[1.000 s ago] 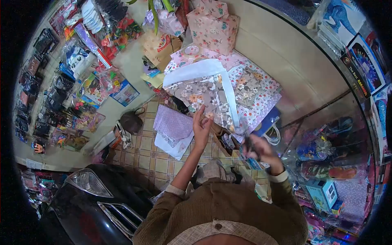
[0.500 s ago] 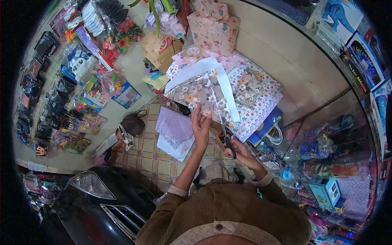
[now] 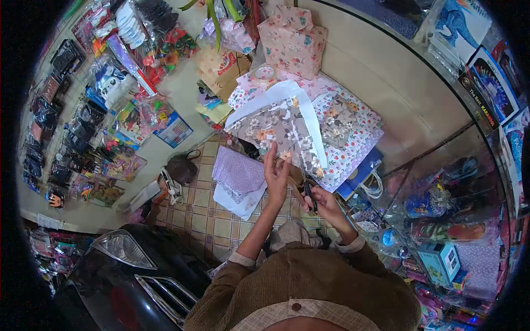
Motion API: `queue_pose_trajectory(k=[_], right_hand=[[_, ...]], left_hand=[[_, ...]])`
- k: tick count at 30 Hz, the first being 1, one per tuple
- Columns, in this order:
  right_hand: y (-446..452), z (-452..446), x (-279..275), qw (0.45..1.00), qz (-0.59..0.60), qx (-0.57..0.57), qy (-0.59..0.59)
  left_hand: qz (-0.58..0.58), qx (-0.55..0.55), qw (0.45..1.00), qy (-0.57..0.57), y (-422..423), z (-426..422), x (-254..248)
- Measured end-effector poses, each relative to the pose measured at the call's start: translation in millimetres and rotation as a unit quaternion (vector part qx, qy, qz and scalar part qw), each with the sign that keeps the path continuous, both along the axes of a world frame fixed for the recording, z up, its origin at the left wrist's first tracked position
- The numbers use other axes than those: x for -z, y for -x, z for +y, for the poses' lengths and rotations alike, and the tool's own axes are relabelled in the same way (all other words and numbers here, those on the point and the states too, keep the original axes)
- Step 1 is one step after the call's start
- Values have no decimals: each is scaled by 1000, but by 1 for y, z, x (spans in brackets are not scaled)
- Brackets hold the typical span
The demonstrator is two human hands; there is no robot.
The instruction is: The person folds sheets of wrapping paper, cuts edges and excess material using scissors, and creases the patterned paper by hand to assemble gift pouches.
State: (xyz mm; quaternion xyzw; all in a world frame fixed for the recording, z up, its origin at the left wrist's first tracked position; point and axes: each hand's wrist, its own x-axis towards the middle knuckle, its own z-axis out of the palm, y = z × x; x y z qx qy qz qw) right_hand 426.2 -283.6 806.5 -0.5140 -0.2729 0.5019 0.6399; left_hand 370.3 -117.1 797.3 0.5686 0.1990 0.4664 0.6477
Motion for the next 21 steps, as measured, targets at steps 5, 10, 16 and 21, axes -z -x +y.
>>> queue_pose_trajectory(k=[5,10,16,21], right_hand=[[-2,-4,4,1000,19,16,-8],[1,-6,-9,1000,-2,28,-8],[1,-13,3,999,-21,26,-14],[1,-18,-1,999,-36,18,-13]], left_hand=[[-10,16,1000,15,-3,-1,6],[-23,35,997,65,-2,-4,4],[-41,58,987,147,-1,-3,-4],[-16,13,994,110,-13,20,13]])
